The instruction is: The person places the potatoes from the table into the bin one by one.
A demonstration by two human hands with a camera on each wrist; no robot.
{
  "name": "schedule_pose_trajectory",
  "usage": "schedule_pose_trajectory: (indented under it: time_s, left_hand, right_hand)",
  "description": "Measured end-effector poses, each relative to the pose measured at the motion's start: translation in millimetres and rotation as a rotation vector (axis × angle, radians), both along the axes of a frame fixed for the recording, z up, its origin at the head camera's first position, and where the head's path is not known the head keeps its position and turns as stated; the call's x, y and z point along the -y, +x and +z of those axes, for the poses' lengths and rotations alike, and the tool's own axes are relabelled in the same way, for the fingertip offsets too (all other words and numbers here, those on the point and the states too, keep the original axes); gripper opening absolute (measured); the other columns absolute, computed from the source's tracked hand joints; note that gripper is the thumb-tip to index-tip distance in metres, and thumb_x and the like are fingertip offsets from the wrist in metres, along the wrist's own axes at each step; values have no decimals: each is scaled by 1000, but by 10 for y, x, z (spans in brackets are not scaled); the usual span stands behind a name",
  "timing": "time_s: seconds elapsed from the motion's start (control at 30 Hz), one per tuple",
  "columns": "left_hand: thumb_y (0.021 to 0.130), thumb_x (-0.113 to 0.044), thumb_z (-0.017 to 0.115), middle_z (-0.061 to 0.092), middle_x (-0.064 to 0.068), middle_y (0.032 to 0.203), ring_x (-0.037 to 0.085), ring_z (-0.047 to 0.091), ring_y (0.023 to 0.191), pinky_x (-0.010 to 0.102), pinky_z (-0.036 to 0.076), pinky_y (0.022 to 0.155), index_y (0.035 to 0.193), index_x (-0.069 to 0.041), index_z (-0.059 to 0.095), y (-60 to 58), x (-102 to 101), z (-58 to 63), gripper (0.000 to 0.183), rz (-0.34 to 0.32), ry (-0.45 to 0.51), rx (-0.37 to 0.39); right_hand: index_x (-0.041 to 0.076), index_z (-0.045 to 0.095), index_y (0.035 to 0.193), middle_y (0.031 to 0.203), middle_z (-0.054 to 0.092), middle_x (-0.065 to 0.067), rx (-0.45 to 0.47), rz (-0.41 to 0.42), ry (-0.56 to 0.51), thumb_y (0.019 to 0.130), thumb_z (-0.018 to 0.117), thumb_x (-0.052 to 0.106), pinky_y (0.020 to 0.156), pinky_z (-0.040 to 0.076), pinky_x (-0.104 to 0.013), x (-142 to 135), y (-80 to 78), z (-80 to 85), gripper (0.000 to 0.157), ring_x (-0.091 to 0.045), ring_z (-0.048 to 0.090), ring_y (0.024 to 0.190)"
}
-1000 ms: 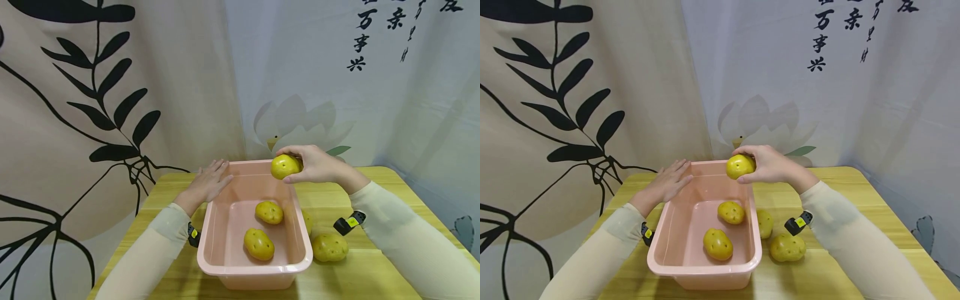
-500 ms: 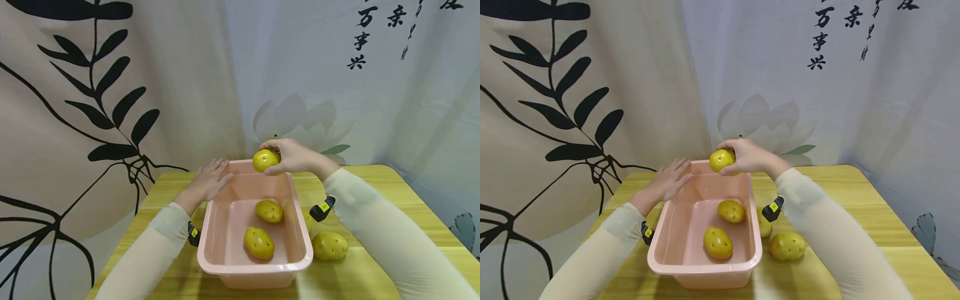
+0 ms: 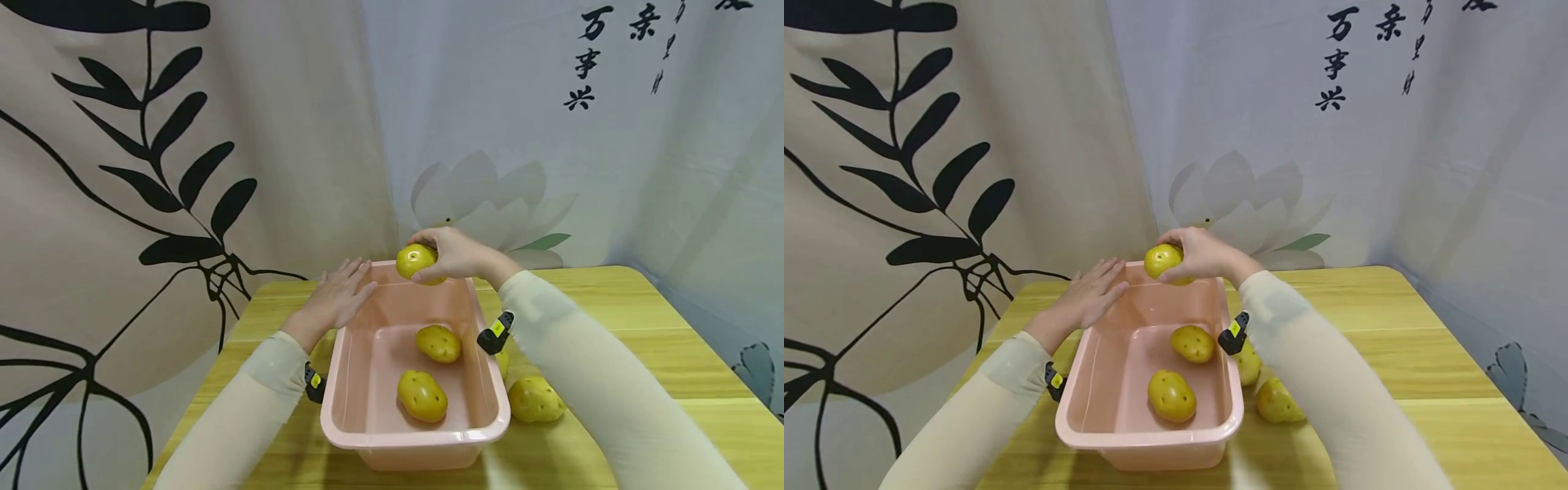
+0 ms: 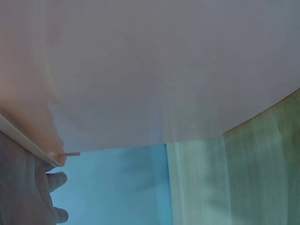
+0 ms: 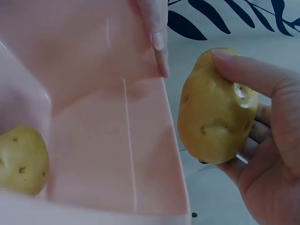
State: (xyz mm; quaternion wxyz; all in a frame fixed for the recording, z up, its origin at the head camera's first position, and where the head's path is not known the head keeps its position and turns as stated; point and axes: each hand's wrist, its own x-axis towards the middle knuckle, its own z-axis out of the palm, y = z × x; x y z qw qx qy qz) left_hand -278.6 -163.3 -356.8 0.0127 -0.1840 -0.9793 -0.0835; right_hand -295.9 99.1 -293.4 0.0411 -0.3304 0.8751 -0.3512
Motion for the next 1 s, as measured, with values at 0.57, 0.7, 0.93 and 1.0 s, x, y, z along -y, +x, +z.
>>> schedule_pose_trajectory:
  time_s: [0.57, 0.7, 0.93, 1.0]
  left_hand:
    - [95, -55, 19, 9, 5, 152, 27, 6, 138, 60, 5, 103, 148, -17, 15, 3, 38, 13, 65, 0, -25, -22]
    - [94, -57, 17, 8, 3, 152, 26, 5, 138, 59, 5, 104, 148, -17, 13, 3, 41, 17, 67, 2, -32, -15]
    - [96, -54, 21, 9, 3, 152, 26, 5, 138, 59, 4, 104, 148, -18, 13, -1, 31, 6, 64, 4, -14, -12]
    - [96, -54, 21, 9, 4, 152, 26, 5, 138, 59, 4, 104, 148, -19, 12, 0, 31, 3, 64, 4, -17, -13]
  right_hand:
    - [15, 54, 119, 107, 58, 5, 89, -18, -7, 69, 80, 32, 75, 49, -27, 215, -134, -222, 59, -13, 57, 90]
    - [14, 54, 119, 106, 59, 4, 129, -18, -6, 69, 80, 27, 75, 49, -27, 239, -157, -316, 58, -14, 57, 89]
    - [12, 50, 128, 115, 56, 5, 123, -6, 74, 70, 79, 31, 78, 47, -24, 273, -152, -450, 68, -11, 55, 93]
    - [13, 49, 131, 117, 55, 5, 143, 4, 88, 71, 78, 32, 78, 47, -25, 280, -141, -467, 70, -11, 55, 93]
